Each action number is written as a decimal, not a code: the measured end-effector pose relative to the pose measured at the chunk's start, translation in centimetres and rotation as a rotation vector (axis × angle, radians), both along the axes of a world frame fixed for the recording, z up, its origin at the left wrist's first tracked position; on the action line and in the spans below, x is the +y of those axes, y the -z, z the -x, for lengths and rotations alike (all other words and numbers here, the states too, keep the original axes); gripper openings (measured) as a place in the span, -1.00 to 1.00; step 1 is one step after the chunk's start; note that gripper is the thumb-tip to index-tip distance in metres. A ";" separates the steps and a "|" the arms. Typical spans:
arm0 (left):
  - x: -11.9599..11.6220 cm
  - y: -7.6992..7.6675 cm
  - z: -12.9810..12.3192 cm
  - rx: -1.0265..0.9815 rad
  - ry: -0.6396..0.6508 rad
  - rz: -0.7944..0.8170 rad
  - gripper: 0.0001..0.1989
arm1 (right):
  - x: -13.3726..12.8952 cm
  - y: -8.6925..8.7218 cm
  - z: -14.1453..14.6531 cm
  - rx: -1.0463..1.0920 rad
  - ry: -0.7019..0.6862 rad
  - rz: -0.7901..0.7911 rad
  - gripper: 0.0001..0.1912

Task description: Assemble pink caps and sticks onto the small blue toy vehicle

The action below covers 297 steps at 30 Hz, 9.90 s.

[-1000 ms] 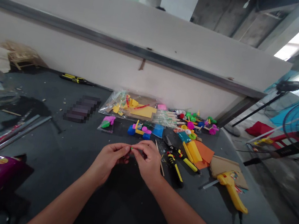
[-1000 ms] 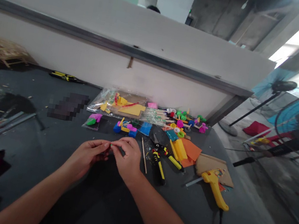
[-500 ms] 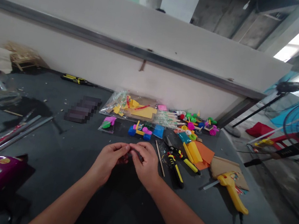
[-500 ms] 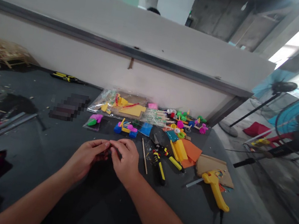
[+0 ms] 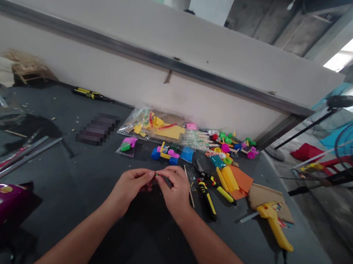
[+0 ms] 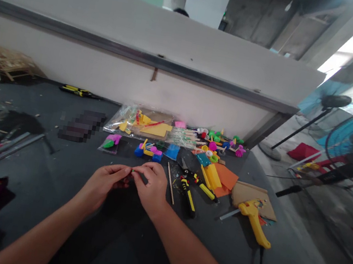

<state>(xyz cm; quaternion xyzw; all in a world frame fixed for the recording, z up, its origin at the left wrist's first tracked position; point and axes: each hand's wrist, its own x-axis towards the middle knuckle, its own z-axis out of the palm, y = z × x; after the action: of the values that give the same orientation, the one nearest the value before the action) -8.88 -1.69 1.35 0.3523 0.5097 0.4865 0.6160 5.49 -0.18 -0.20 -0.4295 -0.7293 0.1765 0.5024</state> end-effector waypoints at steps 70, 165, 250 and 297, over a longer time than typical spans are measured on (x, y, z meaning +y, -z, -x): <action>-0.6 -0.8 -0.5 -0.013 -0.182 -0.060 -0.55 | -0.7 -0.7 -0.1 -0.535 -0.036 -0.086 -0.48; 0.0 0.8 0.2 0.042 -0.012 -0.066 -0.78 | -0.3 -0.1 0.2 0.039 -0.002 -0.013 -0.86; -0.2 -0.1 -0.5 -0.018 -0.072 -0.026 -0.58 | 1.3 0.6 0.8 0.665 -0.241 0.743 -0.81; 0.0 0.1 0.2 -0.279 -0.018 -0.012 -0.61 | -0.4 0.5 0.5 -0.379 -0.013 0.042 -0.54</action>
<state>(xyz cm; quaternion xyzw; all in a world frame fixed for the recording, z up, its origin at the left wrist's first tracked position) -9.07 -1.71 1.22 0.2801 0.4192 0.5395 0.6743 4.99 -0.62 -0.69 -0.4607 -0.8098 0.1110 0.3460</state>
